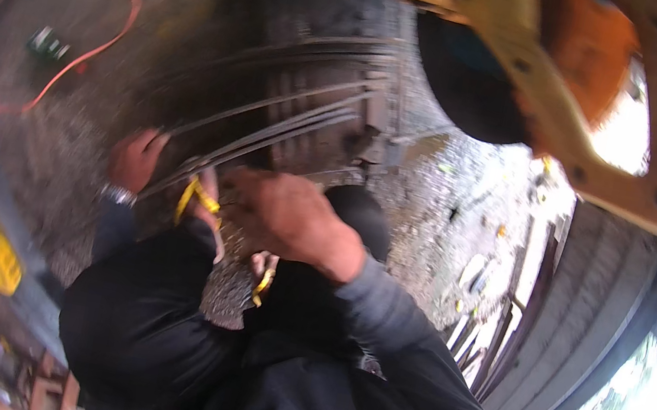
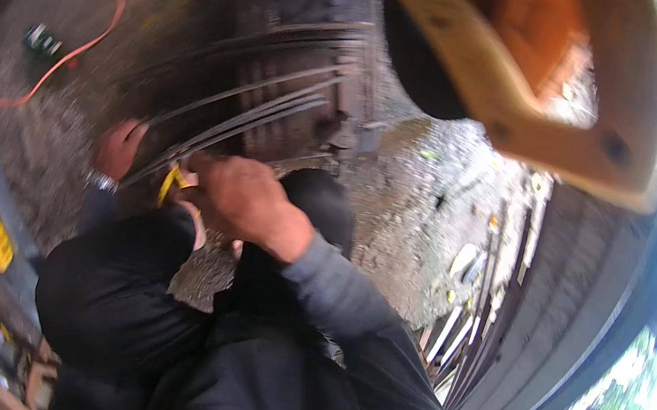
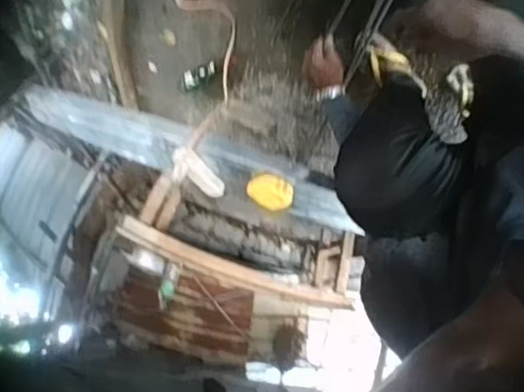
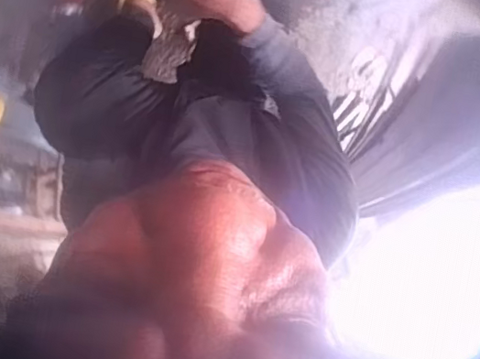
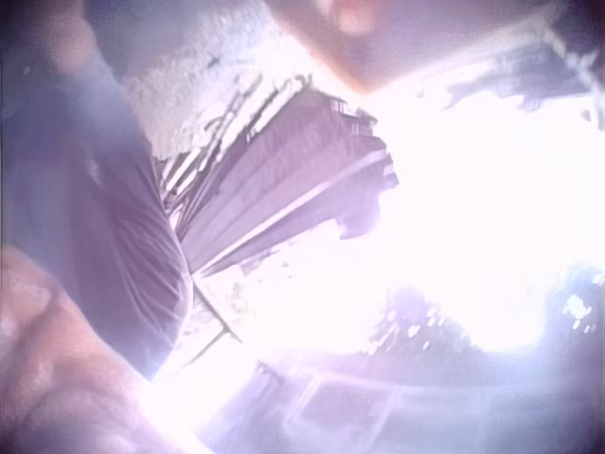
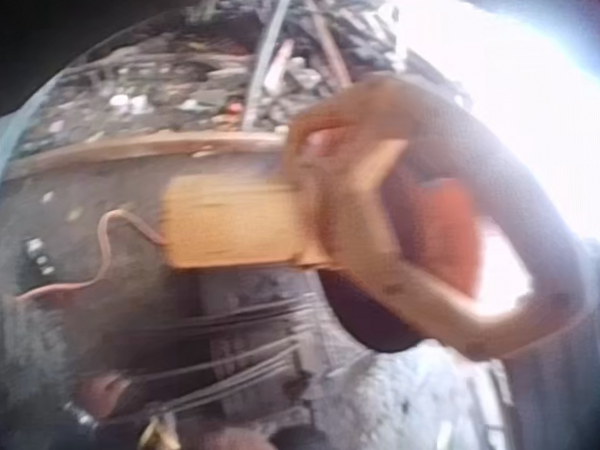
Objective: The person positions metal rods on a cutting stand and uses a yellow angle grinder to cut them, producing sparks. The person repeatedly aligns the rods and cuts them one by one.
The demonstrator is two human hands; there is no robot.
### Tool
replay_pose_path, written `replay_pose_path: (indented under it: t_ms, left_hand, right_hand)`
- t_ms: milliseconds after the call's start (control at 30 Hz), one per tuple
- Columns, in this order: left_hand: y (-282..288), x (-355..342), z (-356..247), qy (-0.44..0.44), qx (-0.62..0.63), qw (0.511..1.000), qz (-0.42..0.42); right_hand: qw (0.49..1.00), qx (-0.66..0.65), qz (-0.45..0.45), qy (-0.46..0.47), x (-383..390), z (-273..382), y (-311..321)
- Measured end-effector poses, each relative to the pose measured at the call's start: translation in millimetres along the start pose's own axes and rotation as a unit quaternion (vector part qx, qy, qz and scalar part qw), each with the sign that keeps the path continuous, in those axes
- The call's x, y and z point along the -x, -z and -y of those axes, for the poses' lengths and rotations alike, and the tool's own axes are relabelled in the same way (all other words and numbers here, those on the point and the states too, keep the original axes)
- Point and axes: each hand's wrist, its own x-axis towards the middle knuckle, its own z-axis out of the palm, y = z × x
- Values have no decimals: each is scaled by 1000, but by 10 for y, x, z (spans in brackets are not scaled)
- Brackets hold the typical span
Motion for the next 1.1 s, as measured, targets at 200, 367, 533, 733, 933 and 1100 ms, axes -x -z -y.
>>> replay_pose_path:
  t_ms: [200,367,533,733,933,1100]
  left_hand:
    - [-11,241,9,12,27,1000,3]
    - [-175,377,269,-248,-158,943,-158]
    - [-205,376,177,18,-43,989,-144]
    - [-285,418,102,56,-28,992,-111]
    - [-414,566,-59,56,-8,984,-170]
    - [-441,508,-69,41,-2,978,-203]
  right_hand:
    - [999,34,1,12,-24,60,18]
    - [1000,13,25,8,26,78,-52]
    - [992,-4,68,-106,-7,155,-100]
    - [995,74,30,53,-269,40,-241]
    - [991,70,88,72,-540,-373,-265]
    - [980,164,81,85,-941,-800,-210]
